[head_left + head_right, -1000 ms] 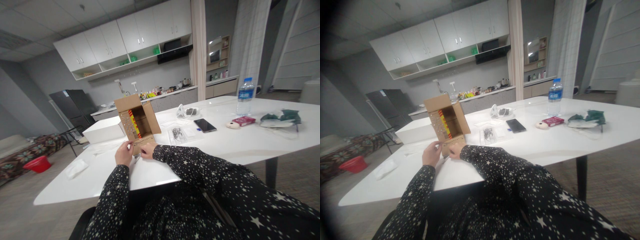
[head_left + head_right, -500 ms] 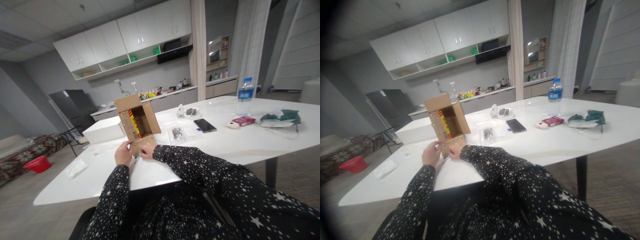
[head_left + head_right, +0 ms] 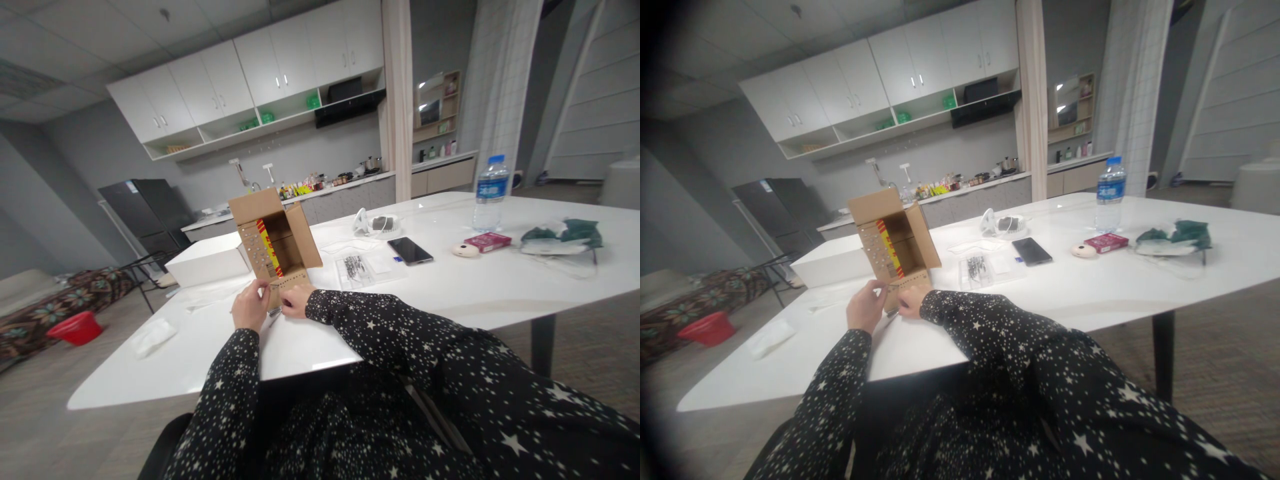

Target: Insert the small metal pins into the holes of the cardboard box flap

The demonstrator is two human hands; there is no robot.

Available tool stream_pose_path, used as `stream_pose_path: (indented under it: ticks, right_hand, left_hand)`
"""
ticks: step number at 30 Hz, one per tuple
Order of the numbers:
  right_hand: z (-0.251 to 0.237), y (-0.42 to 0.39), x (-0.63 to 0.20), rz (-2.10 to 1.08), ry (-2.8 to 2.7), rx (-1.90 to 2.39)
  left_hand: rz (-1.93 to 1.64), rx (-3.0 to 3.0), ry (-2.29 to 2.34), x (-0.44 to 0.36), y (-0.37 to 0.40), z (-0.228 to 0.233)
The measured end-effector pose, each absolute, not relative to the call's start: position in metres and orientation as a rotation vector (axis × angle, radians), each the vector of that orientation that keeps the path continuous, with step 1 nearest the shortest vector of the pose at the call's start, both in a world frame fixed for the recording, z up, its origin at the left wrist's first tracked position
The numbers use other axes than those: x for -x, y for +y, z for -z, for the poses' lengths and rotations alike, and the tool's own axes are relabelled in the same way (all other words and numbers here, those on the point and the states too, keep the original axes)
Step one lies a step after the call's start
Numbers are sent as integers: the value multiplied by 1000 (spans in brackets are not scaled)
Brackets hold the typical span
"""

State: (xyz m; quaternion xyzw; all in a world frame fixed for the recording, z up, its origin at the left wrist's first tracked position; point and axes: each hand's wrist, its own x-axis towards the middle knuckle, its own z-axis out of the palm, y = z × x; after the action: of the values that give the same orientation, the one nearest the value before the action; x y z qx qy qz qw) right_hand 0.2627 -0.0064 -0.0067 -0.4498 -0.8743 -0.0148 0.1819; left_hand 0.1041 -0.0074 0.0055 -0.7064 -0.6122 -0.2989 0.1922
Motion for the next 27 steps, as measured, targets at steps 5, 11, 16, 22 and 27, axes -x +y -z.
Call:
stream_pose_path:
  ticks: [5,11,16,22,27]
  right_hand:
    - [8,-5,-263,47,-2461,1254]
    - [10,-2,-262,64,-2450,1250]
    - [9,-4,-262,69,-2460,1267]
    - [5,-8,-263,24,-2464,1298]
    - [5,-7,-263,21,-2472,1302]
  left_hand:
    - [820,2020,-1639,-104,-5,-4]
    - [756,2069,-1560,-103,0,1]
    - [720,2107,-1570,-102,0,0]
    - [693,2147,-1633,-104,-3,-3]
    - [725,2207,-1677,-103,-6,-4]
